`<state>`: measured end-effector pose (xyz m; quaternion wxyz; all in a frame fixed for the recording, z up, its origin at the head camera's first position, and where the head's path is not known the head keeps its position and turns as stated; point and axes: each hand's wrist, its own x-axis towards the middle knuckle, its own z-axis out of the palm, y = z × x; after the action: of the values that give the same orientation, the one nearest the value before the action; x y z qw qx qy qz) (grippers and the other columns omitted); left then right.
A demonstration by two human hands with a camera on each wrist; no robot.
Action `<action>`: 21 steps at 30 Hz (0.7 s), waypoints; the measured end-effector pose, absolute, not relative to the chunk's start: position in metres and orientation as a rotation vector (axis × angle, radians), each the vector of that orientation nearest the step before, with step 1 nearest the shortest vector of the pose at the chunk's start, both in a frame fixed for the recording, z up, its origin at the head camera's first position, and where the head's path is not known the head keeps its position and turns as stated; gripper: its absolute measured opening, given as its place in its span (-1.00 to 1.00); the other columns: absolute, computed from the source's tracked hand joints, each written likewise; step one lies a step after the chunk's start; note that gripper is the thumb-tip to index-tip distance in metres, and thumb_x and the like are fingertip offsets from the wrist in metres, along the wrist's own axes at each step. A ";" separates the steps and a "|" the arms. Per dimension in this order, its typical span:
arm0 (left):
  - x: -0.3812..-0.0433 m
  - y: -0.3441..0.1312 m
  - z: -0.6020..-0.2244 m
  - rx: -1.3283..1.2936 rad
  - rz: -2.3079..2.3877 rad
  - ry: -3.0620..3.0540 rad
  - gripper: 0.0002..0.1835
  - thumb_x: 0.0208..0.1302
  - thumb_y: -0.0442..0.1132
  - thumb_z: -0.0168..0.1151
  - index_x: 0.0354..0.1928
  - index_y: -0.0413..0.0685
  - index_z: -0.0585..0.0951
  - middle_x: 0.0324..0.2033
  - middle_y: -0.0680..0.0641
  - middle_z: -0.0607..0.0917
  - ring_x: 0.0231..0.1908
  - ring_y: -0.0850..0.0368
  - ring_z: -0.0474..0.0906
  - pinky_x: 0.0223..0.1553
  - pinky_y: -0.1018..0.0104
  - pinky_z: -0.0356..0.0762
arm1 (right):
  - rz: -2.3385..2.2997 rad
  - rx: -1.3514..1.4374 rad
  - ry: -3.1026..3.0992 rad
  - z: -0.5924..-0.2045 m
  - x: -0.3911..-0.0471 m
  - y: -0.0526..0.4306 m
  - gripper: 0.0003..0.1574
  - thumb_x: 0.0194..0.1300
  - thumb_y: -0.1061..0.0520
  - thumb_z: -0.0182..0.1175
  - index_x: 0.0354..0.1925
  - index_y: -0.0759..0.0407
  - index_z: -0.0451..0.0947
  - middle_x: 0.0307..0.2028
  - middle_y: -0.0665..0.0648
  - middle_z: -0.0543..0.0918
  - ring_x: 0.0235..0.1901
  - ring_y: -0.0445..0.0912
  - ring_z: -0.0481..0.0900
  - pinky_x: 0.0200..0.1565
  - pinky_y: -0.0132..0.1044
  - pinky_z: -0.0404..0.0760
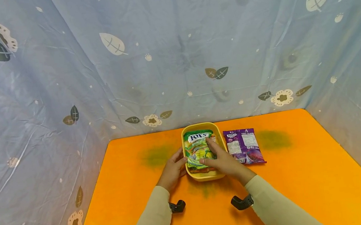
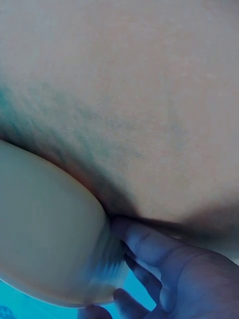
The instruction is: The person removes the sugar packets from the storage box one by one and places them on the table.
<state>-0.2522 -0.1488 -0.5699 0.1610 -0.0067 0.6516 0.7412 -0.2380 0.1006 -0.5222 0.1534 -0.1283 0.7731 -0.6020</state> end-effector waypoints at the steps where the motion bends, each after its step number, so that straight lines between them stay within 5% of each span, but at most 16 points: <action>1: -0.252 -0.149 -0.570 -0.019 2.119 1.859 -0.32 0.72 -0.18 0.15 0.75 0.08 0.22 0.60 -0.22 0.34 0.31 -0.14 0.60 0.25 -0.08 0.62 | -1.731 -0.382 2.215 -0.522 -0.238 0.101 0.28 0.53 -0.06 0.39 0.80 0.08 -0.23 0.72 0.29 -0.07 0.68 0.21 -0.15 0.58 0.26 -0.20; 21: -0.252 -0.147 -0.569 -0.022 2.103 1.887 -0.30 0.72 -0.17 0.15 0.76 0.05 0.20 0.60 -0.20 0.33 0.32 -0.13 0.59 0.23 -0.05 0.64 | -1.799 -0.221 2.287 -0.520 -0.244 0.096 -0.02 0.63 0.10 0.29 0.76 0.09 0.02 0.67 0.45 0.04 0.57 0.46 0.11 0.45 0.39 0.25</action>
<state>-0.2518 -0.1475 -0.5688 0.1574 -0.0076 0.6595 0.7350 -0.2436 0.0958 -0.5201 0.1115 -0.0754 0.7788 -0.6126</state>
